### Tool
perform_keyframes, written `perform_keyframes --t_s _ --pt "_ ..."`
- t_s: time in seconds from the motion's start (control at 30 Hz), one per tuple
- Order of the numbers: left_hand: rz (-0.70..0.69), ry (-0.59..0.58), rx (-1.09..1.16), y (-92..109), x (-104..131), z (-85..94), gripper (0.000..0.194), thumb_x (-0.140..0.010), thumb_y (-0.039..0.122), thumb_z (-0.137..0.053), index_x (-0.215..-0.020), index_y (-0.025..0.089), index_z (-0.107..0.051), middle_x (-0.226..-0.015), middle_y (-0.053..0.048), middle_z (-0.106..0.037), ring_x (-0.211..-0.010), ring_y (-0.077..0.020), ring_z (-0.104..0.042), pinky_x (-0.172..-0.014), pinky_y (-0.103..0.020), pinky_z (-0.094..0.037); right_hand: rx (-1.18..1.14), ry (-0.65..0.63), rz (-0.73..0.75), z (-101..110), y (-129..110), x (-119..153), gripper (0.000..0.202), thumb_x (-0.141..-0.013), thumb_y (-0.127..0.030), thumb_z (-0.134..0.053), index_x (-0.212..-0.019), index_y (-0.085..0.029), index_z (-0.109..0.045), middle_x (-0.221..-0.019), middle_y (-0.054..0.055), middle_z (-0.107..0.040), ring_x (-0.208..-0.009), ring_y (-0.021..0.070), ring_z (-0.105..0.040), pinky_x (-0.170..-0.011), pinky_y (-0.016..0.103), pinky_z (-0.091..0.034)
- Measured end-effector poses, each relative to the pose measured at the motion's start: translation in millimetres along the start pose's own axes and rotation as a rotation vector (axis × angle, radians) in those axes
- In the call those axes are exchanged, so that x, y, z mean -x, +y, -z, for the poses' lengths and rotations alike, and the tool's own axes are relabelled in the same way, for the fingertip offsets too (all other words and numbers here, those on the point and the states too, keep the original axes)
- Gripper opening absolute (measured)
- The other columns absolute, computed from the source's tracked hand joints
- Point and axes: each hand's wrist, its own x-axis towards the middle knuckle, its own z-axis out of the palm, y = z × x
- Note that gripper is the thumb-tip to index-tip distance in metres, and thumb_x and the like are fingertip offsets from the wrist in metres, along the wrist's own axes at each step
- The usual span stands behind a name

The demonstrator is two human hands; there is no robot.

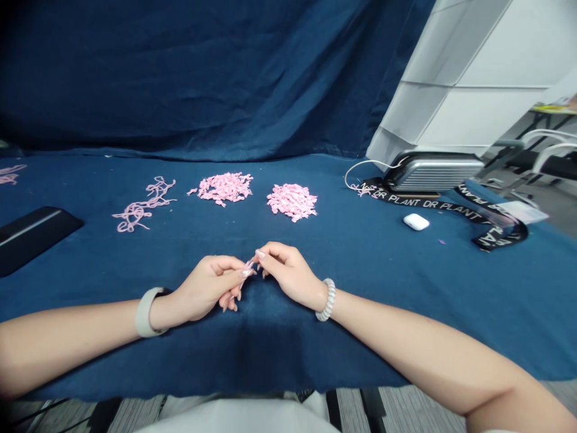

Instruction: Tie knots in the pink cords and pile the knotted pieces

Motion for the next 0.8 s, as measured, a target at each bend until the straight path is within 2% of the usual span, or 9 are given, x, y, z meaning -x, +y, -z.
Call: perform_keyframes --t_s 0.23,0.43,0.6,0.8 --pt "0.015 -0.032 -0.034 3 0 0.1 0.034 -0.075 0.043 -0.059 -0.076 0.01 -0.057 -0.048 0.003 -0.055 -0.036 -0.0035 -0.049 -0.039 -0.013 -0.043 -0.02 -0.049 0.03 -1 -3 0 0.026 -0.084 -0.036 -0.053 -0.072 -0.014 -0.058 -0.07 0.002 -0.055 -0.065 0.0107 -0.051 -0.066 0.026 -0.041" --pt "0.041 -0.08 -0.095 9 2 -1.9 0.034 -0.075 0.043 -0.059 -0.07 0.009 -0.055 -0.048 0.002 -0.055 -0.036 -0.0038 -0.05 -0.04 -0.012 -0.044 -0.008 -0.075 -0.041 -2 -3 0 0.027 -0.082 -0.037 -0.056 -0.068 -0.014 -0.053 -0.066 0.0 -0.053 -0.062 0.01 -0.048 -0.061 0.024 -0.039" --pt "0.07 -0.124 -0.163 14 2 -3.7 0.034 -0.074 0.041 -0.059 -0.064 0.009 -0.054 -0.049 0.0 -0.056 -0.038 -0.0043 -0.051 -0.038 -0.011 -0.04 0.029 -0.158 -0.089 -1 0 -1 0.027 -0.081 -0.038 -0.057 -0.069 -0.014 -0.052 -0.065 -0.001 -0.053 -0.06 0.009 -0.045 -0.059 0.023 -0.037" --pt "0.082 -0.131 -0.179 15 2 -5.0 0.034 -0.074 0.042 -0.059 -0.066 0.009 -0.055 -0.049 0.0 -0.056 -0.038 -0.0048 -0.051 -0.04 -0.013 -0.043 -0.086 -0.174 -0.119 0 2 -3 0.027 -0.079 -0.036 -0.059 -0.065 -0.014 -0.052 -0.063 -0.001 -0.054 -0.061 0.0093 -0.048 -0.061 0.023 -0.039"
